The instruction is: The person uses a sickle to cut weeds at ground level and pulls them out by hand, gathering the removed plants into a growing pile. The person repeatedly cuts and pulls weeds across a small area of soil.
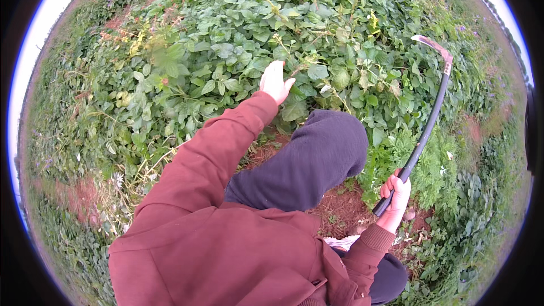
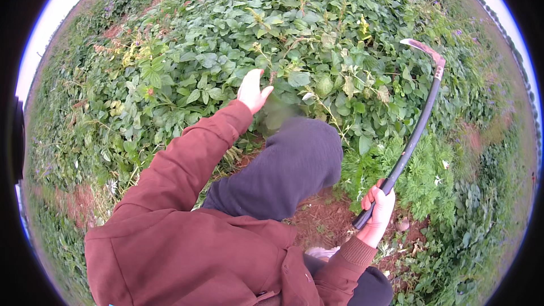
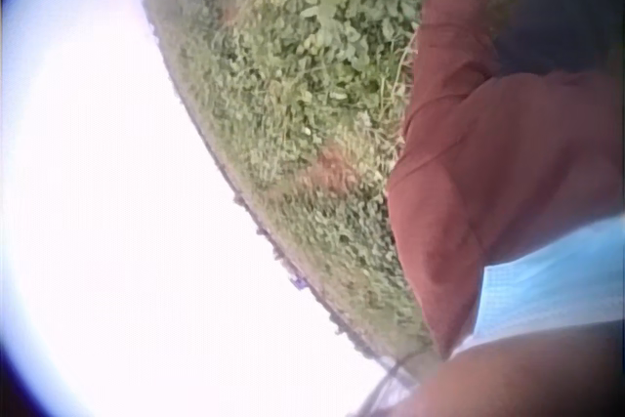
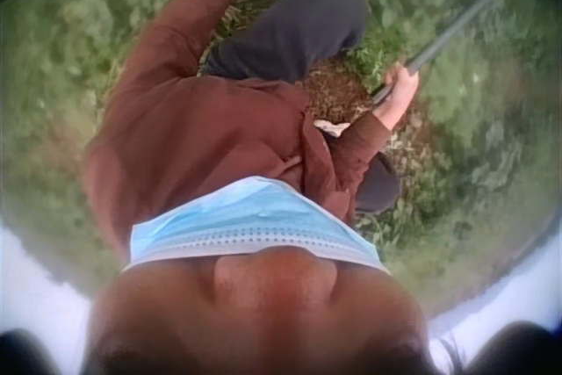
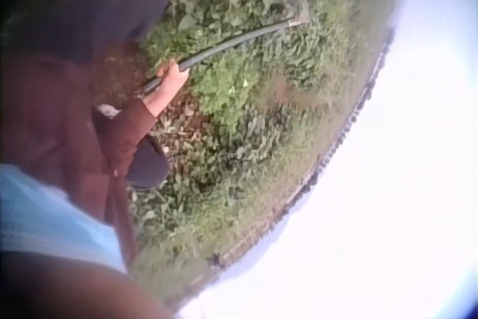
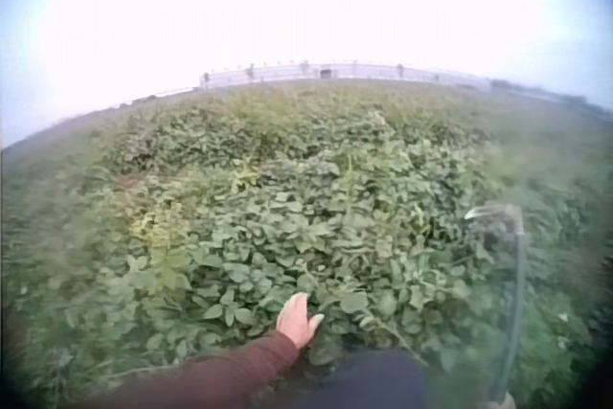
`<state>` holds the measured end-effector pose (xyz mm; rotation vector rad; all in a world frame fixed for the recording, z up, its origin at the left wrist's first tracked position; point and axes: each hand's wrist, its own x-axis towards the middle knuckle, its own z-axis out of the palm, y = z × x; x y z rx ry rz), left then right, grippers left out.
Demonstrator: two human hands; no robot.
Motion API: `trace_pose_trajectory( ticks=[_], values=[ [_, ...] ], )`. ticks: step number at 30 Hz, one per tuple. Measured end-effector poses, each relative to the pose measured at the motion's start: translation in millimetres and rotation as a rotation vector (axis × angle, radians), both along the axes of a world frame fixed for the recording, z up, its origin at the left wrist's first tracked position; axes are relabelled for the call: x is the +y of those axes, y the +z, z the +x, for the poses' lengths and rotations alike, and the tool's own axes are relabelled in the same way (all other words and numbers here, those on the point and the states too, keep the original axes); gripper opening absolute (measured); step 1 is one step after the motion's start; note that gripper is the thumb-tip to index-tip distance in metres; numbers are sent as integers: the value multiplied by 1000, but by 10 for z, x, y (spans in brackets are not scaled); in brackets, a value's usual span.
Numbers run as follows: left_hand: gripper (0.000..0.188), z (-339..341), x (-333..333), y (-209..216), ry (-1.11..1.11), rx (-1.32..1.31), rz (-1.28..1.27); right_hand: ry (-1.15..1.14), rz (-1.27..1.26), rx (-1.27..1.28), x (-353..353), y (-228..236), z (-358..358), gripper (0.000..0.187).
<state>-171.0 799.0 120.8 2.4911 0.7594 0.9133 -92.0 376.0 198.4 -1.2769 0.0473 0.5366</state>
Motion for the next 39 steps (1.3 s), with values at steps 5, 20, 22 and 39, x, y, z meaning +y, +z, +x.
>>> trace_pose_trajectory(
  ticks=[5, 20, 22, 39],
  values=[
    [51, 570, 212, -103, 184, -208, -580, 1, -100, -199, -56, 16, -79, 17],
    [48, 217, -466, 37, -160, -28, -300, -210, -827, -495, -91, -150, 17, 18],
    [47, 150, -543, 199, -180, -91, -277, -225, -860, -531, -49, -44, -24, 18],
    [26, 512, -1081, 1746, -285, -419, -207, -1, -666, -462, -77, 1073, -184, 12]
  ],
)
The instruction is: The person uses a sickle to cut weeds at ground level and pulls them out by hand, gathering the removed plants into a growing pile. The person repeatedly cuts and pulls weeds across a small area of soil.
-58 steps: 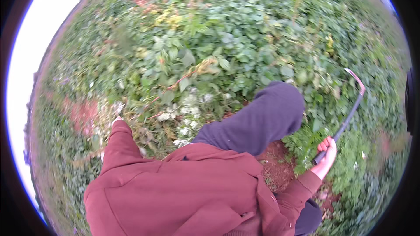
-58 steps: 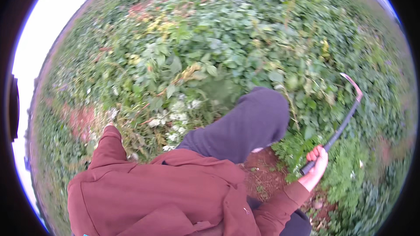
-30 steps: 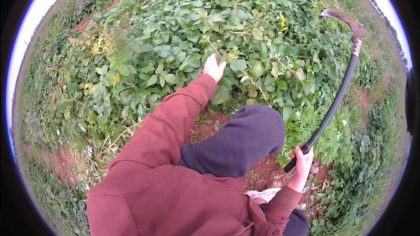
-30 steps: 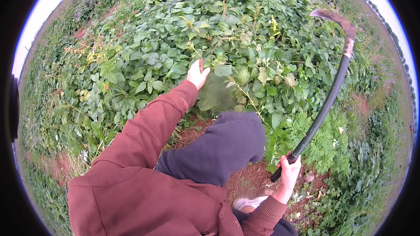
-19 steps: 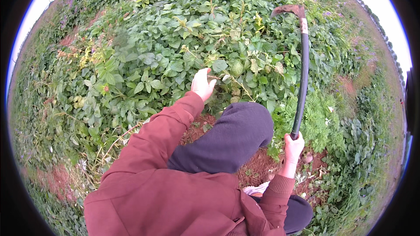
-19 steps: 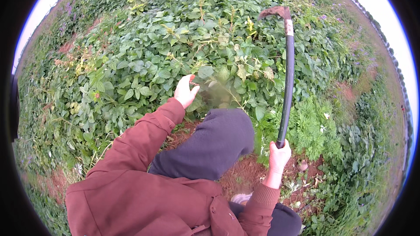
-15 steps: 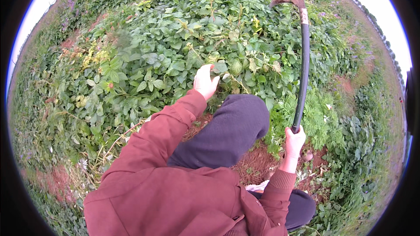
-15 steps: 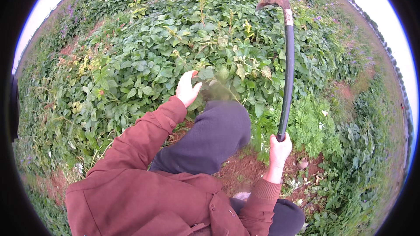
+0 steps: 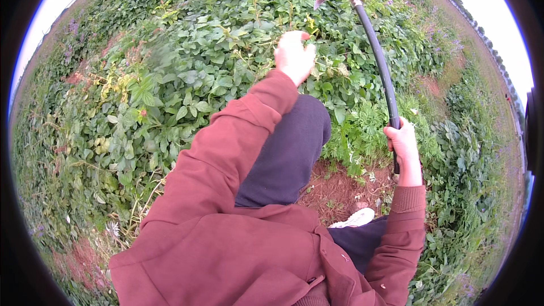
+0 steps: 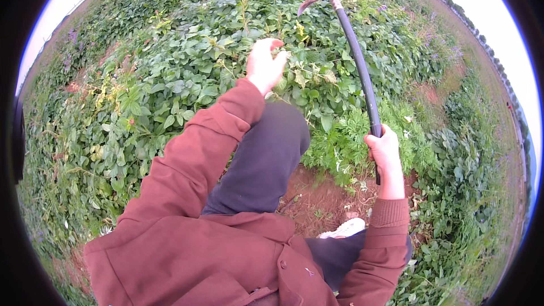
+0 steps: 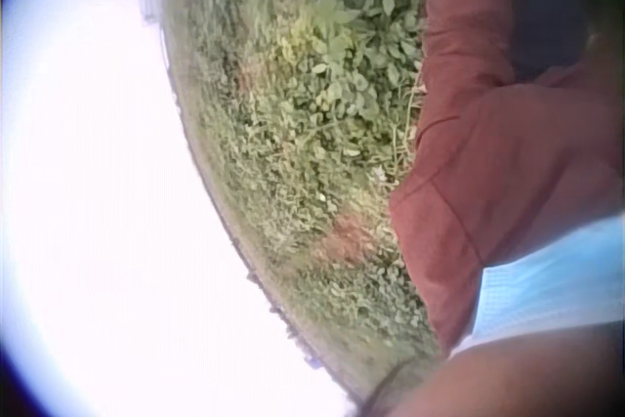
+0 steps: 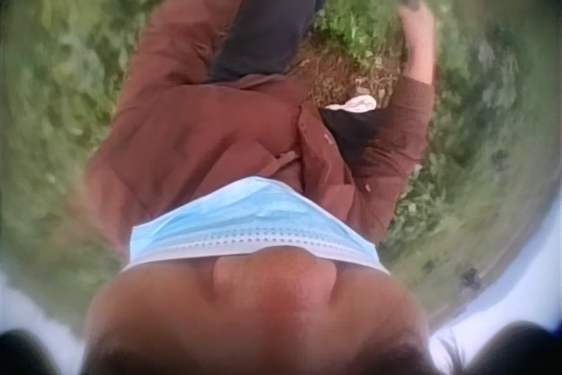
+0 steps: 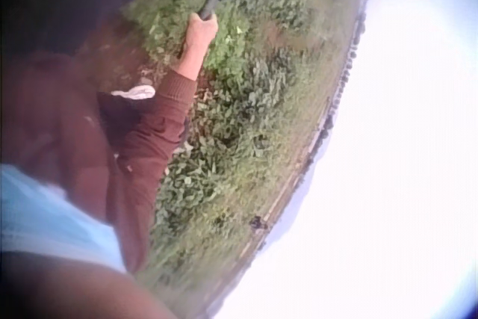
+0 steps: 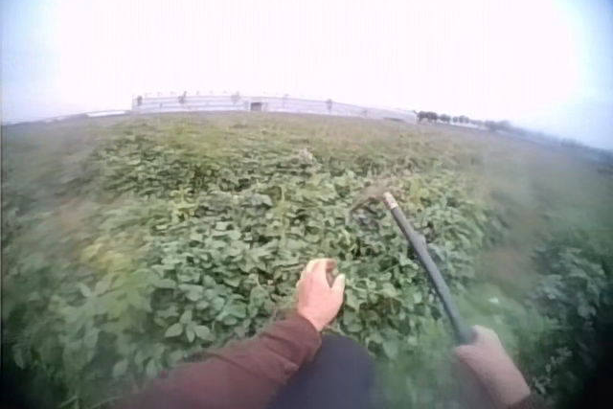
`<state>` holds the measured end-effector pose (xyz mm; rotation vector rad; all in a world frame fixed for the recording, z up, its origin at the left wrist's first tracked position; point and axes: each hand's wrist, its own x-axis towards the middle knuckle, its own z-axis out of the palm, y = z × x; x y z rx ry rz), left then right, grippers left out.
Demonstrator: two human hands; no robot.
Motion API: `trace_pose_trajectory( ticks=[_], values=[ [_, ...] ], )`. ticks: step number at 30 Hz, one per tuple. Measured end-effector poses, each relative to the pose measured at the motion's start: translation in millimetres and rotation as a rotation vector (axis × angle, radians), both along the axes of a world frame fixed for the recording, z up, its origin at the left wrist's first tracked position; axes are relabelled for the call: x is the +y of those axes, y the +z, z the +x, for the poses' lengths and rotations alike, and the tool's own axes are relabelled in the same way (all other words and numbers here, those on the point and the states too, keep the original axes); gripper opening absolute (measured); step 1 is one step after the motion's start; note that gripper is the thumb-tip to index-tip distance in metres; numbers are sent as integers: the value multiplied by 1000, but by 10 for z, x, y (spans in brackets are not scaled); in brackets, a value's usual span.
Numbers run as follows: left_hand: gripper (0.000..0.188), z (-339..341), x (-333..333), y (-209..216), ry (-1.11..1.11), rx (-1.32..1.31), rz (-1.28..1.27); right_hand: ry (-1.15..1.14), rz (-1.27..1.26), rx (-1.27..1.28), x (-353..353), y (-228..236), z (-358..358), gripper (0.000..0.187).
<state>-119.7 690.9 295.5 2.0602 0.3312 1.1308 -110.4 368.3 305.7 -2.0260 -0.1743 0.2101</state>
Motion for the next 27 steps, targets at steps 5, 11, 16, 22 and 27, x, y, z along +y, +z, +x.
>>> trace_pose_trajectory(
  ticks=[5, 11, 16, 22, 27],
  values=[
    [37, 67, -942, -57, -422, 18, 181, 9, -430, -162, 51, 334, 117, 18],
    [45, 92, -1055, -413, -515, -122, 190, 66, -722, -346, 366, 142, 331, 24],
    [49, 229, -948, -486, -488, -107, 124, 98, -996, -483, 823, -117, 806, 27],
    [49, 306, -587, -422, -358, -46, 100, 403, -1132, -611, 850, -325, 1180, 18],
    [43, 380, -245, -350, -366, 47, -52, 589, -1347, -674, 258, -263, 1064, 17]
  ],
)
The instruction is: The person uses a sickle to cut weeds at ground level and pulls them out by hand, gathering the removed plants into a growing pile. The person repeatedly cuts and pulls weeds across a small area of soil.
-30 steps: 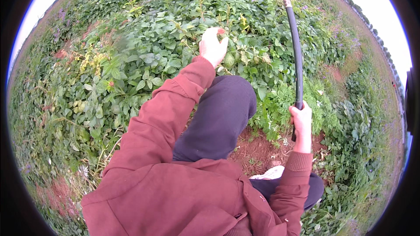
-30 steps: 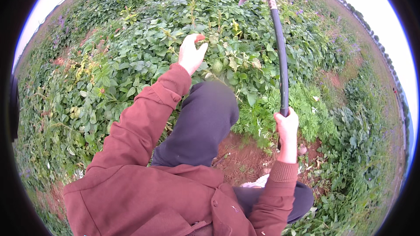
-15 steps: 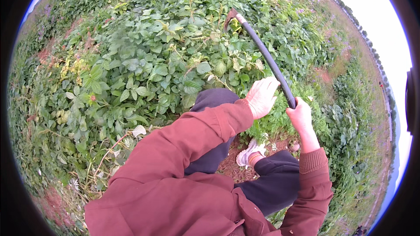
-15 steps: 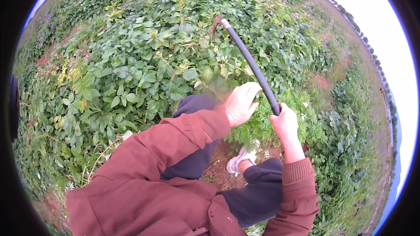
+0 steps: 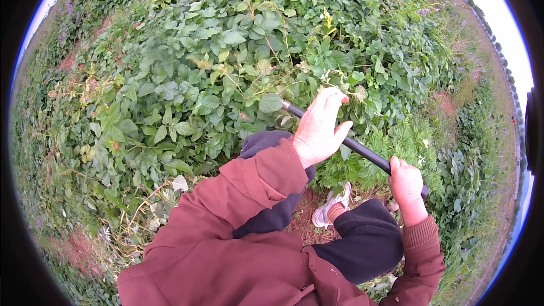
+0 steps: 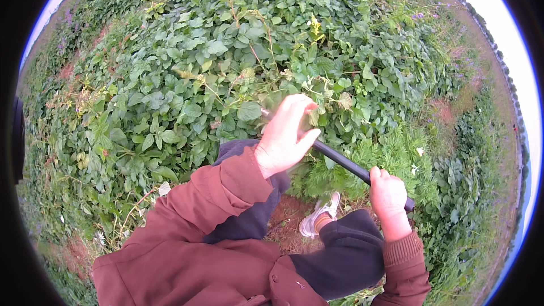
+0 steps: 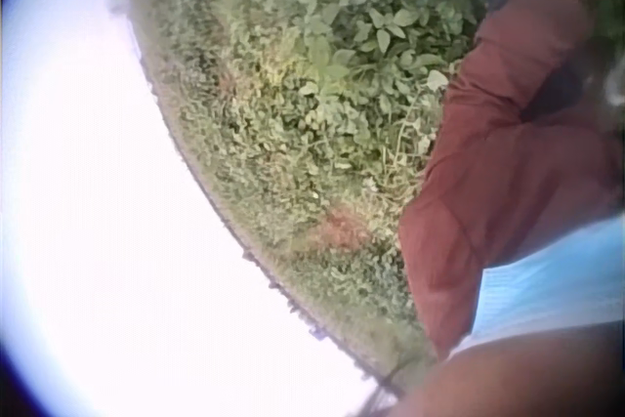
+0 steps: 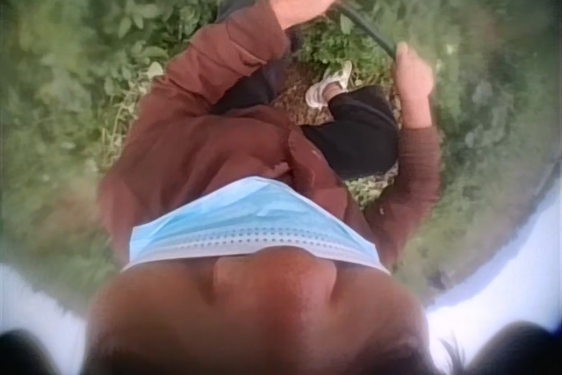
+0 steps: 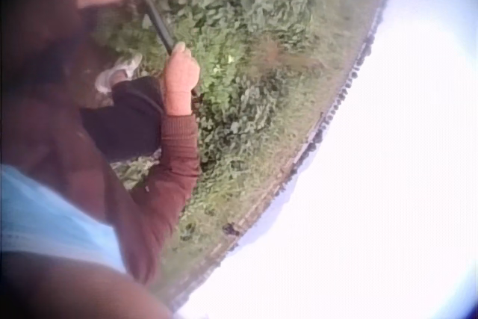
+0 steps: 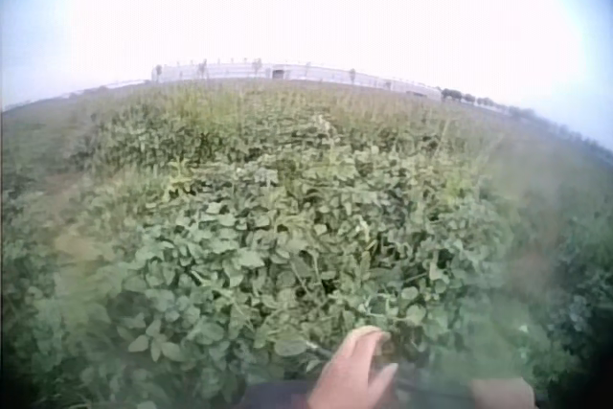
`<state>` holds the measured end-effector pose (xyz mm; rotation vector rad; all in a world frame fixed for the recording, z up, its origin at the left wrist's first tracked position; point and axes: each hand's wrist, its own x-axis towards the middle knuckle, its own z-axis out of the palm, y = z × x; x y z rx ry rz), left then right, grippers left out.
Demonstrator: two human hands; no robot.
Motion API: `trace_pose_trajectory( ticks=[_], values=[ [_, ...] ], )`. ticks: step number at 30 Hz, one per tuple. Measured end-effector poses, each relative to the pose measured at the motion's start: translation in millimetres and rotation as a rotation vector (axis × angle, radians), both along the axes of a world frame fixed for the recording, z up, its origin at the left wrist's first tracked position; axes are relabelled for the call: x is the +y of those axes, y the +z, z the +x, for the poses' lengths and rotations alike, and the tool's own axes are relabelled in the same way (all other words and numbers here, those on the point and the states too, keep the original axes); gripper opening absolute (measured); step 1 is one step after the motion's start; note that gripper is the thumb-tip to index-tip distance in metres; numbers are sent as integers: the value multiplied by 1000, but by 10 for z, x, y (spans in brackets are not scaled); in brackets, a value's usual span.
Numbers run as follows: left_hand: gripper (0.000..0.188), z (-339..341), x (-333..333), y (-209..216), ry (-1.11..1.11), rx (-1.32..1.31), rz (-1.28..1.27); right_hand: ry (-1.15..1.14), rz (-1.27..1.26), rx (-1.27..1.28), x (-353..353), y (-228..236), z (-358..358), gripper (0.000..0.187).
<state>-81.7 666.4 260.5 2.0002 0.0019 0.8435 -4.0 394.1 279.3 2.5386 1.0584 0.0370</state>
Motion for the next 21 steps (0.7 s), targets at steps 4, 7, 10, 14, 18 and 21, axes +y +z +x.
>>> trace_pose_trajectory(
  ticks=[4, 7, 10, 14, 18, 21],
  values=[
    [31, 223, 465, -178, 91, 121, 93, -145, 5, 118, -234, -36, -217, 27],
    [28, 450, 897, -580, 186, 359, 259, -179, 50, 131, -300, -89, -271, 38],
    [33, 588, 1082, -1145, 88, 642, 332, -251, 79, 163, -356, -172, -254, 33],
    [50, 667, 1004, -1742, 150, 733, -69, -402, 162, 344, -432, -314, -228, 26],
    [68, 651, 829, -1945, 331, 615, -35, -458, 359, 470, -433, -347, -222, 25],
    [70, 671, 827, -1936, 370, 571, 129, -644, 633, 715, -341, -271, -219, 19]
  ],
)
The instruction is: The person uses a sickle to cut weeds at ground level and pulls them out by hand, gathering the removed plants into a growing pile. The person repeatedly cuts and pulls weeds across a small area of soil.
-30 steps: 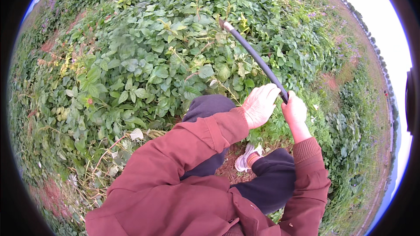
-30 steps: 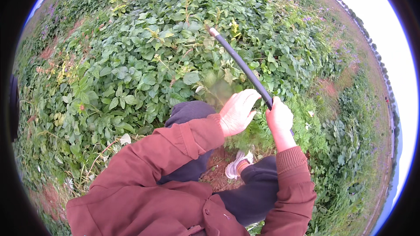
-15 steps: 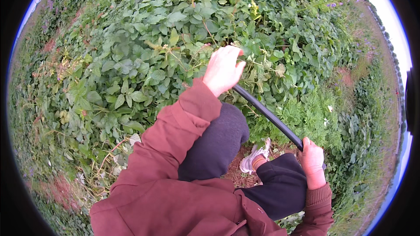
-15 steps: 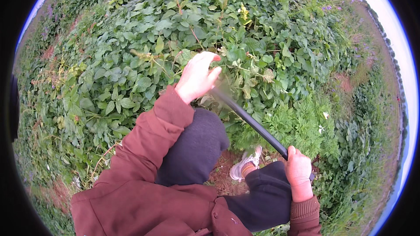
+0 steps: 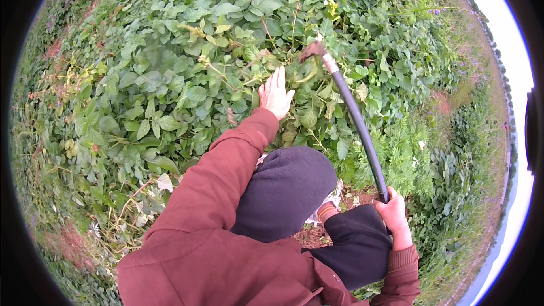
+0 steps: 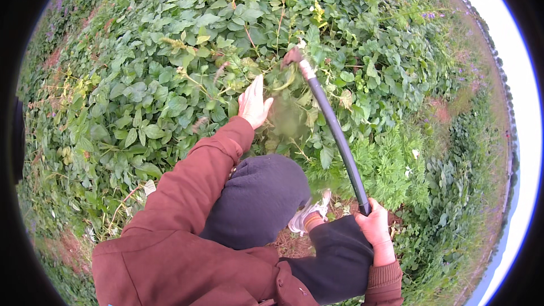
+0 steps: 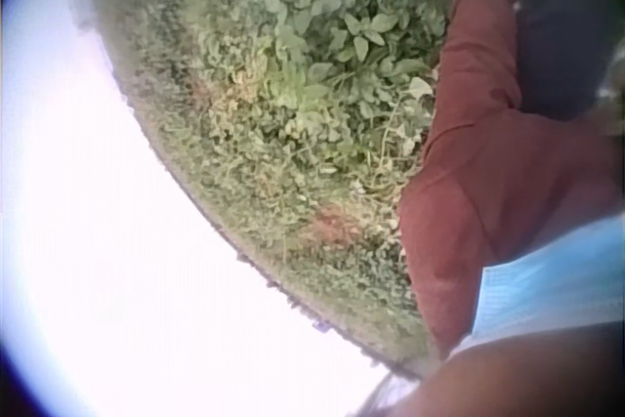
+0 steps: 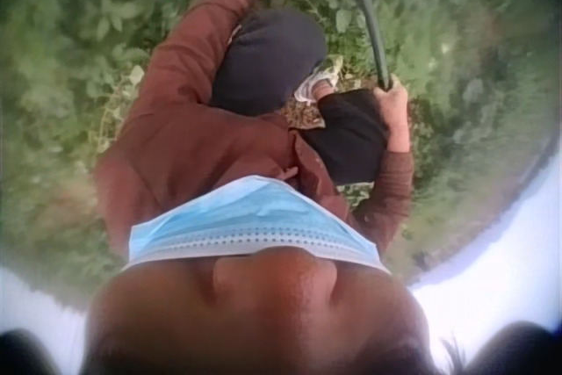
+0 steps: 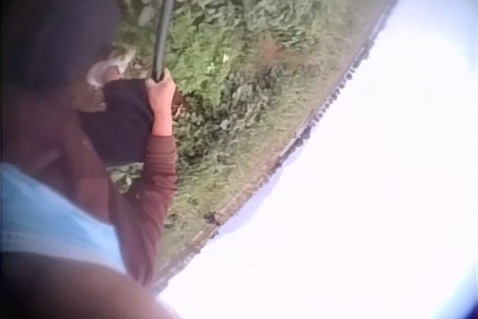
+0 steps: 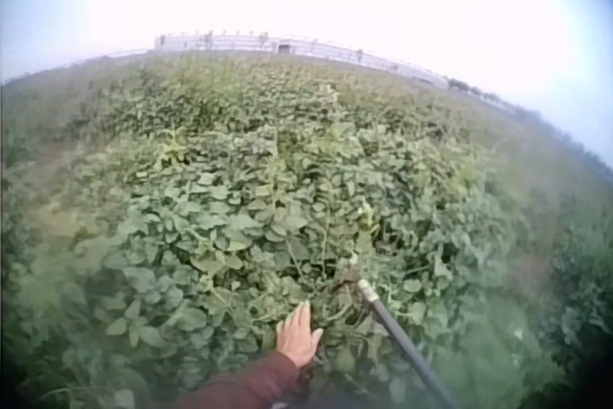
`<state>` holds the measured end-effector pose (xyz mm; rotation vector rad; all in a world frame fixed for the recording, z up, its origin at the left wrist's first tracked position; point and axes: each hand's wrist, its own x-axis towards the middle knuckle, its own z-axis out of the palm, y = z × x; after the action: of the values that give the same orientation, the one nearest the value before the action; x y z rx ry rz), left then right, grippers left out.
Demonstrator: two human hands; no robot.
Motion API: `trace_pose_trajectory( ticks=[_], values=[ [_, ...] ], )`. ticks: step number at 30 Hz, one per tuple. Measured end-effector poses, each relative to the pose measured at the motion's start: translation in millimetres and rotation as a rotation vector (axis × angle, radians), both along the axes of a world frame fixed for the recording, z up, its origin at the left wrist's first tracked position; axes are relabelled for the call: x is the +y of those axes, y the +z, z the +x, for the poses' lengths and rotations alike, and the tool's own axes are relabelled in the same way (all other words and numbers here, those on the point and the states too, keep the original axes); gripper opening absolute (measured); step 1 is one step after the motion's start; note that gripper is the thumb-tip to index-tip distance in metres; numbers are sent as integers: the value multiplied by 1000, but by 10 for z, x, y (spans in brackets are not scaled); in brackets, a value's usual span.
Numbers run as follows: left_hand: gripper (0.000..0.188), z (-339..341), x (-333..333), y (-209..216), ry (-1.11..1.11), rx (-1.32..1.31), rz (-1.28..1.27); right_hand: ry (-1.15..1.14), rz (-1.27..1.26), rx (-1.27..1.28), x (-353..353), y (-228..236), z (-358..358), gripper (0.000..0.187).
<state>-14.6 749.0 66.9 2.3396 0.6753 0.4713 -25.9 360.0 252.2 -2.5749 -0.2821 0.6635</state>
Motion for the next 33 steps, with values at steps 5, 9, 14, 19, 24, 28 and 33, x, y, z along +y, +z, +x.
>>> trace_pose_trajectory(
  ticks=[5, 9, 14, 19, 24, 28, 33],
  values=[
    [70, 233, 83, 98, -51, 113, 125, -285, 423, 311, 285, 150, 80, 18],
    [79, 549, 220, 245, 46, -44, 281, -343, 499, 354, 523, 142, 298, 18],
    [87, 871, 387, 374, -29, 86, 243, -371, 484, 456, 691, -51, 545, 17],
    [83, 913, 265, 234, -348, 411, 156, -392, 407, 642, 446, -203, 648, 17],
    [67, 573, -189, -311, -552, 554, 104, -428, 231, 711, -146, -203, 720, 20],
    [53, 259, -520, -972, -594, 580, 177, -389, 137, 671, -378, -285, 672, 21],
    [47, 210, -703, -1403, -449, 375, 5, -354, 164, 536, -228, -278, 650, 19]
  ],
)
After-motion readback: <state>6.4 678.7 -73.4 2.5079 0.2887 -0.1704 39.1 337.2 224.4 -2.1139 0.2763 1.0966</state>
